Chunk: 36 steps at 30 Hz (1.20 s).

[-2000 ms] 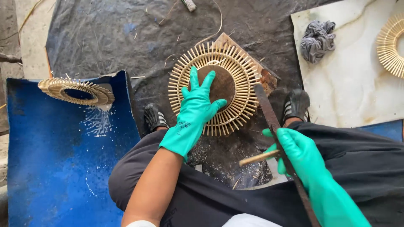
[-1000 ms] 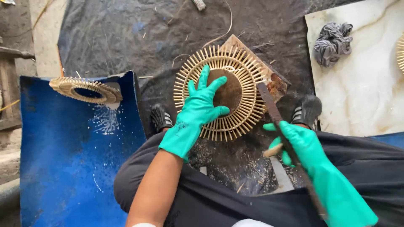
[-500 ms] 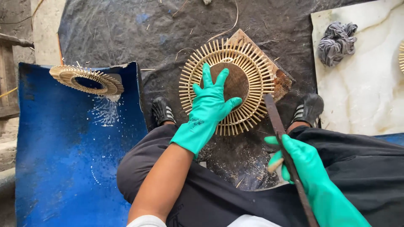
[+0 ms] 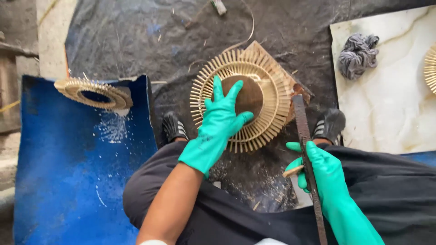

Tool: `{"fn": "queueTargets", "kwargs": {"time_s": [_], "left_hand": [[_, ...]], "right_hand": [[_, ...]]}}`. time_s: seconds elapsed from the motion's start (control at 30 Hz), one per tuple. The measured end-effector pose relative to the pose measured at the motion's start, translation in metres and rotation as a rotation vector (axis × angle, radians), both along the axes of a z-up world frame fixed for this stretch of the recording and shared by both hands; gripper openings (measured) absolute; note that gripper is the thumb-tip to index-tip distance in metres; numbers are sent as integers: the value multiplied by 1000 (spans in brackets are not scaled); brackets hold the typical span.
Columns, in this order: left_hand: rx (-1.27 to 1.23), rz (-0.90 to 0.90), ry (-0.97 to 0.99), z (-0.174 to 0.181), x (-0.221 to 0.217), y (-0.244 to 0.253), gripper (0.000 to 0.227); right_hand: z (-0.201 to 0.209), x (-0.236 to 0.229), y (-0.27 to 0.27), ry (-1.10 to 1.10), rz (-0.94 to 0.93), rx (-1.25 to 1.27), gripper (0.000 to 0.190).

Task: The recorder uses a metal tool to sand and smooth the inner edge of a circular bamboo frame.

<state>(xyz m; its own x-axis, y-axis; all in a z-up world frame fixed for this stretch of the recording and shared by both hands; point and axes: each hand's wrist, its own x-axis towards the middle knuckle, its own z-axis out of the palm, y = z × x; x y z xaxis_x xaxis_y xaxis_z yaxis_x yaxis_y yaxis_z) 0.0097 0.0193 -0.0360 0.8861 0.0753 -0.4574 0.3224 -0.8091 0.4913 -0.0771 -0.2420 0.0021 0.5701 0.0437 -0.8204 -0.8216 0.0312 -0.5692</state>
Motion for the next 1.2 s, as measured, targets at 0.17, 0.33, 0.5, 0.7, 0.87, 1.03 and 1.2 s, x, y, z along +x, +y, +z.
{"fn": "queueTargets", "kwargs": {"time_s": [0.17, 0.33, 0.5, 0.7, 0.87, 1.03, 1.2], "left_hand": [[60, -65, 69, 9, 10, 2, 98], [47, -83, 94, 5, 9, 6, 99], [58, -48, 8, 3, 3, 2, 99], [192, 23, 108, 20, 0, -17, 104], [208, 31, -9, -9, -6, -18, 110], [229, -10, 72, 14, 4, -15, 107], [153, 12, 96, 17, -1, -14, 103]], "right_hand": [[-8, 13, 3, 50, 13, 20, 56], [-4, 18, 5, 54, -12, 23, 56], [-1, 13, -4, 12, 66, 60, 58], [15, -31, 11, 12, -69, -56, 61], [12, -35, 5, 206, 34, 39, 63], [25, 13, -11, -55, -151, 69, 50], [-8, 84, -46, -367, 149, -231, 30]]}}
